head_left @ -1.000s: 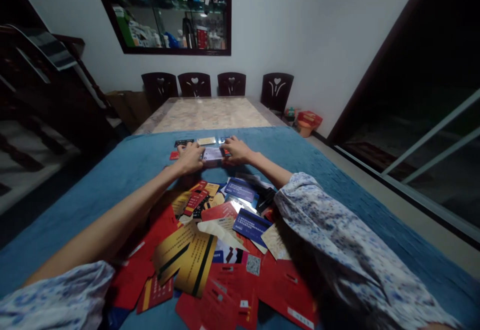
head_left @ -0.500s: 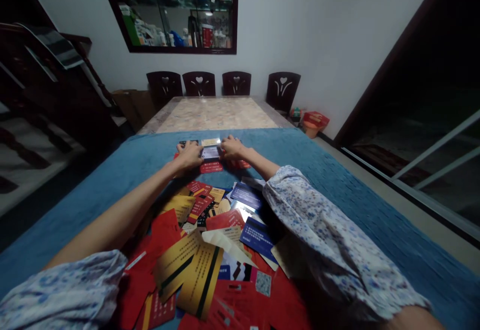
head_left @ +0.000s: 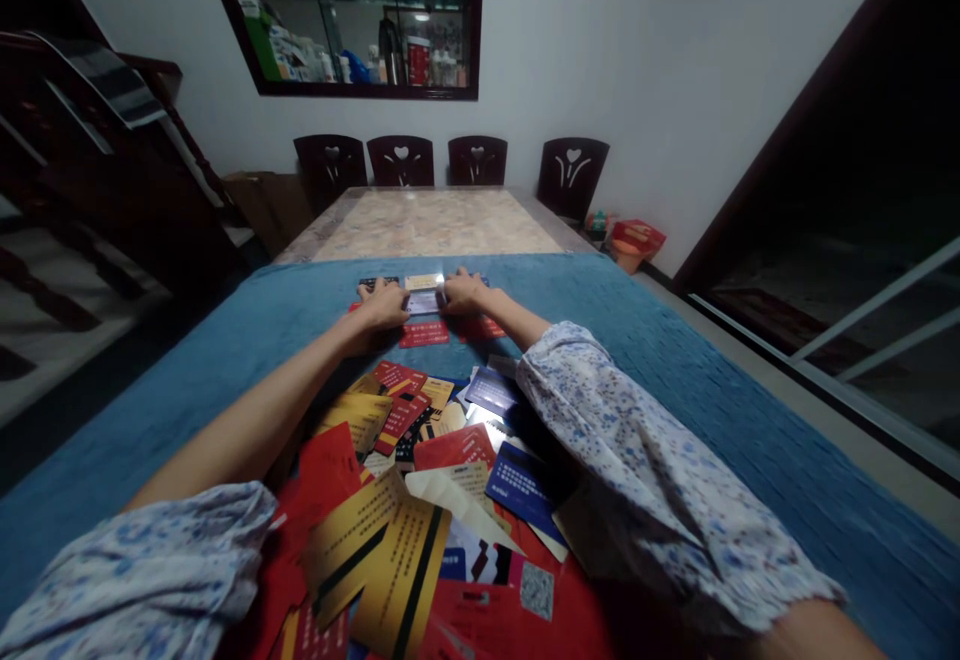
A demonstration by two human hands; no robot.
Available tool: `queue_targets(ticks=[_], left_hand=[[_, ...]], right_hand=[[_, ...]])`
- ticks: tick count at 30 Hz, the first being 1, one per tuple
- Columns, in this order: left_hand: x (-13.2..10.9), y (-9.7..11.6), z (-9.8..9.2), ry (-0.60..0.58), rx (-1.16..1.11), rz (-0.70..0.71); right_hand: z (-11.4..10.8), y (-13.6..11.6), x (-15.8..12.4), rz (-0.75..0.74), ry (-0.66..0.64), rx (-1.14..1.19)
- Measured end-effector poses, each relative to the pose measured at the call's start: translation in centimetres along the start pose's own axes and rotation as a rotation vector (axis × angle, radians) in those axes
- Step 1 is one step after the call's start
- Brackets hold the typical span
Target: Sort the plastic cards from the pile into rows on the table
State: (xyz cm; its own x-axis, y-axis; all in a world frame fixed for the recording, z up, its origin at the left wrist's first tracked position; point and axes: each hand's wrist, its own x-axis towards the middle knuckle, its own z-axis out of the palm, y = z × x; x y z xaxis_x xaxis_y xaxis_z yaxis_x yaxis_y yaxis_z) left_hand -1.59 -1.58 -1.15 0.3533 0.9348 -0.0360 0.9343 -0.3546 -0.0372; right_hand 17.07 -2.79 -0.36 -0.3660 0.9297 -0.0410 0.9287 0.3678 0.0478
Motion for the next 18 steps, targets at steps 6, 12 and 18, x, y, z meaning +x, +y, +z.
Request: queue_targets(ticks=[6, 12, 18], left_hand=[[0.03, 0.01, -0.25, -0.03, 0.047, 0.014], [0.34, 0.07, -0.49, -0.055, 0.07, 0.035], [0.5, 0.72, -1.06, -0.108, 0.124, 0.011]], right_hand=[[-0.53, -0.13, 0.0, -0.027, -0.036, -0.008], [-0.71, -0.46, -0.01, -0.024, -0.023, -0.033], [-0.61, -0.98, 0.23, 0.01, 0.001, -0.041]])
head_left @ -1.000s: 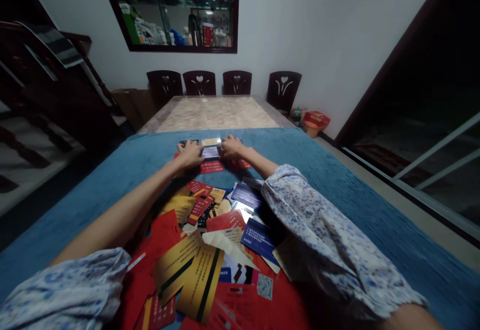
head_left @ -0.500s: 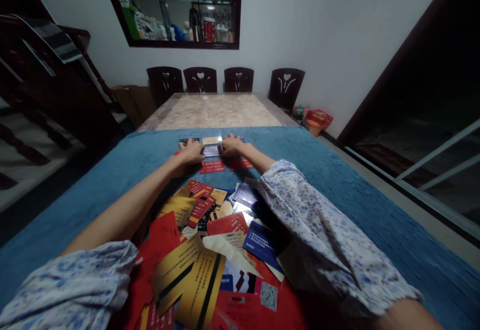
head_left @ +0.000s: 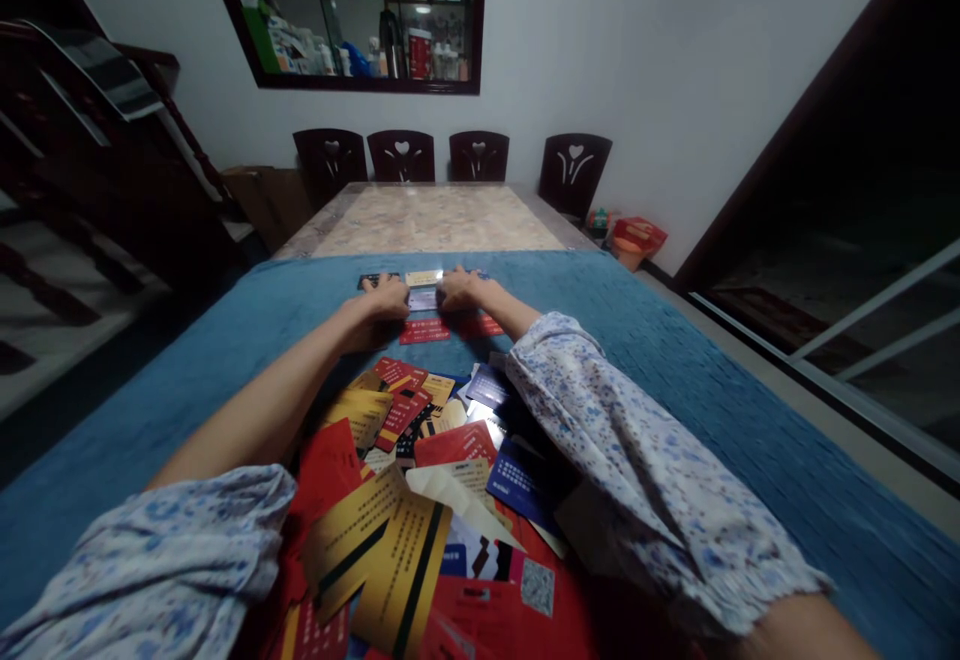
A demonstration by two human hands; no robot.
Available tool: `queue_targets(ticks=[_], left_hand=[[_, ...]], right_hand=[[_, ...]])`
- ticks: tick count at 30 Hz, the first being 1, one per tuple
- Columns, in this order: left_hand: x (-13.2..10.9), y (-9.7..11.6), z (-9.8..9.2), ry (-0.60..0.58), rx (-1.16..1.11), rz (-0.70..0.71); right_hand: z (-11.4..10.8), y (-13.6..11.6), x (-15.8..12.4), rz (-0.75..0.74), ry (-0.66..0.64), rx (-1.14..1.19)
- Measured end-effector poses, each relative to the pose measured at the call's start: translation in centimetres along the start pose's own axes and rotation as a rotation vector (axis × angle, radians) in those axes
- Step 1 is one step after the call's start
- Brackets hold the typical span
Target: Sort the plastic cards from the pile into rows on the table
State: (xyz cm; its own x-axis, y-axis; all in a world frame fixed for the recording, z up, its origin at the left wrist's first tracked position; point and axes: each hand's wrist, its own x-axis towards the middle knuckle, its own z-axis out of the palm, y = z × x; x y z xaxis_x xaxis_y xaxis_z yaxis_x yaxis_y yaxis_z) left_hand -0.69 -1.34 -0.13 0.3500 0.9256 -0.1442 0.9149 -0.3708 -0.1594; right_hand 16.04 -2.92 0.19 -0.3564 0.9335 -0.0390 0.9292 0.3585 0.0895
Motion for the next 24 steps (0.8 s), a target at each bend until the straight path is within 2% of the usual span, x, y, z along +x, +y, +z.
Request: queue_targets(ticks=[8, 14, 19, 24], left_hand=[[-0.3, 0.4, 0.2, 0.034, -0.004, -0.03], [-1.5, 0.7, 0.6, 0.141, -0.01, 0.008], [-3.1, 1.2, 0.4, 0.198, 0.018, 0.031], [-4.8, 1.8, 0.1, 0.224, -0.022, 0.057]], right_hand=[[0.2, -0.1, 0.2, 0.007, 0.004, -0.014], [0.2, 0.2, -0.2, 0.006, 0.007, -0.016], [-0.6, 1.2, -1.5, -0.025, 0.007, -0.013], [-0.8, 2.3, -4.0, -0.042, 0.031, 0.038]])
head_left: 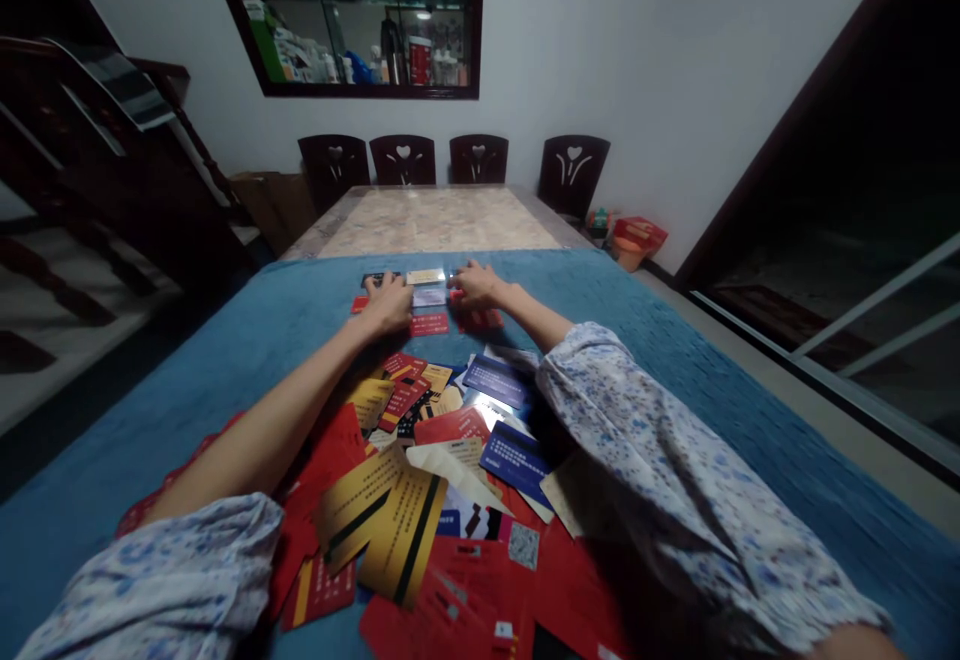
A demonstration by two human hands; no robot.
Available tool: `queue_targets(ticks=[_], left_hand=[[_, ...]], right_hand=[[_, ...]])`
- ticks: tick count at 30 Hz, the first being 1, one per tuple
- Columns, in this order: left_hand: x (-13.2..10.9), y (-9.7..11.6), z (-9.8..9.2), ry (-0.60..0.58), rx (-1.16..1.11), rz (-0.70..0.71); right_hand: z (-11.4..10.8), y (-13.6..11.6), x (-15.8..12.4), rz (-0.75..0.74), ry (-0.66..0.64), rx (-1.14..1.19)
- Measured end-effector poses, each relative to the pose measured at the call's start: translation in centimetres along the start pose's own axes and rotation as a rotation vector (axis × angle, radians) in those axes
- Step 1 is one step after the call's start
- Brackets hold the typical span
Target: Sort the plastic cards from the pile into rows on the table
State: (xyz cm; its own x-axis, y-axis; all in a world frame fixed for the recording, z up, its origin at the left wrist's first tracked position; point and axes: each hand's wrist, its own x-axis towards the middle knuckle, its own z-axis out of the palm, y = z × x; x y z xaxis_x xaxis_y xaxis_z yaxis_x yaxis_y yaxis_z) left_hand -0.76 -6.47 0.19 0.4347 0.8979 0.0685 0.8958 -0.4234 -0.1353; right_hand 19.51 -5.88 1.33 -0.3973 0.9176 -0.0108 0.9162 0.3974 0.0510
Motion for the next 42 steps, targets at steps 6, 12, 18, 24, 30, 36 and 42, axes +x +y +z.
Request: queue_targets(ticks=[6, 12, 18, 24, 30, 36, 42], left_hand=[[-2.0, 1.6, -0.9, 0.025, -0.042, 0.015], [-4.2, 4.0, -1.4, 0.068, -0.11, 0.07], [-6.2, 5.8, -1.8, 0.09, -0.161, 0.121], [-8.0, 7.0, -2.0, 0.1, -0.18, 0.16], [-9.1, 8.0, -1.5, 0.103, -0.21, 0.255], [-9.8, 8.9, -1.9, 0.045, -0.276, 0.389], [-10.2, 9.3, -1.7, -0.039, -0.322, 0.48]], right_hand=[[0.4, 0.9, -4.0, -0.032, 0.027, 0.009], [0.5, 1.2, -7.8, -0.044, 0.051, 0.041], [0.7, 1.1, -11.0, -0.082, 0.095, 0.047], [1.6, 1.2, -13.2, -0.142, 0.164, 0.096], [1.6, 1.0, -15.4, -0.16, 0.18, 0.109], [0.7, 0.9, -17.0, -0.207, 0.153, 0.12], [-0.1, 0.3, -17.8, -0.213, 0.085, 0.133]])
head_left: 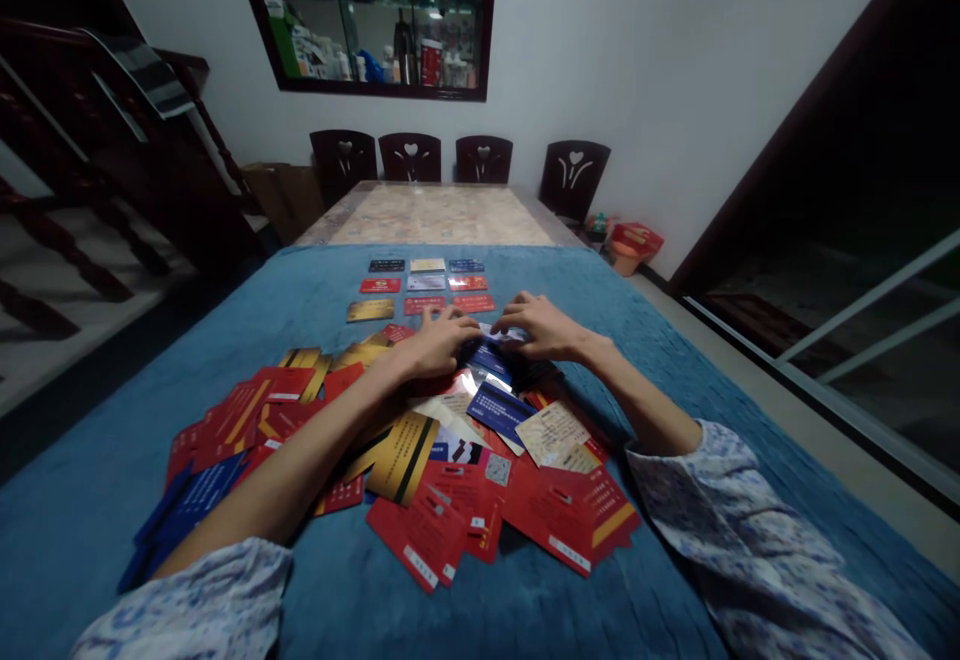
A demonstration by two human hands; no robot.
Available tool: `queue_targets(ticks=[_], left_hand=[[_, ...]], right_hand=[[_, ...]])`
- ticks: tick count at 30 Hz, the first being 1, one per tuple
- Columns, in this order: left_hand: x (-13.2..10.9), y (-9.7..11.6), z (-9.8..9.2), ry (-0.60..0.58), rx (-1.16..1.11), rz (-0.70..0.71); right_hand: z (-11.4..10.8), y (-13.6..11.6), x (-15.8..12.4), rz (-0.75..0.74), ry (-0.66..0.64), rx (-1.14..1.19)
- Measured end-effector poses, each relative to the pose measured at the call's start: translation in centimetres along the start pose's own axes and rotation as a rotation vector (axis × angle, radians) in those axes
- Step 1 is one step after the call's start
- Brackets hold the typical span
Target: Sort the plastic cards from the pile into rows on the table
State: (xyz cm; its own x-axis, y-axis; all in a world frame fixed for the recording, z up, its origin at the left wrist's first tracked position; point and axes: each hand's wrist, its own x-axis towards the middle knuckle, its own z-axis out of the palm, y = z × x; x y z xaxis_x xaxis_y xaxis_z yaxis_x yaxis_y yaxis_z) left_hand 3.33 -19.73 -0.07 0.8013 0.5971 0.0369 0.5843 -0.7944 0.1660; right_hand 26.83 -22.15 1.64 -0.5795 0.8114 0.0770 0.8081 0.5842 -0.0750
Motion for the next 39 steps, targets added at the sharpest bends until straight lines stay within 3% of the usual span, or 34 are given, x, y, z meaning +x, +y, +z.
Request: queue_targets(ticks=[9, 21, 26, 34, 39], left_hand=[[0.2, -1.0, 0.8, -0.044, 0.01, 0.002], [0.2, -1.3, 0.8, 0.015, -0.015, -0.018], [0.2, -1.5, 0.8, 0.043, -0.053, -0.074], [0.9, -2.8, 2.1, 0.241, -0.163, -0.151], [1.1, -3.0, 2.5, 0.28, -0.183, -0.159]], right_hand=[[0.4, -0.7, -0.1, -0.021, -0.106, -0.011], [0.6, -1.2, 0.0, -0.028, -0.09, 0.013], [0.8, -0.5, 0.2, -0.044, -0.034, 0.051], [2.3, 0.7, 0.7, -0.012, 0.098, 0.103], [3.5, 1.5, 0.9, 0.037, 0.157, 0.155]])
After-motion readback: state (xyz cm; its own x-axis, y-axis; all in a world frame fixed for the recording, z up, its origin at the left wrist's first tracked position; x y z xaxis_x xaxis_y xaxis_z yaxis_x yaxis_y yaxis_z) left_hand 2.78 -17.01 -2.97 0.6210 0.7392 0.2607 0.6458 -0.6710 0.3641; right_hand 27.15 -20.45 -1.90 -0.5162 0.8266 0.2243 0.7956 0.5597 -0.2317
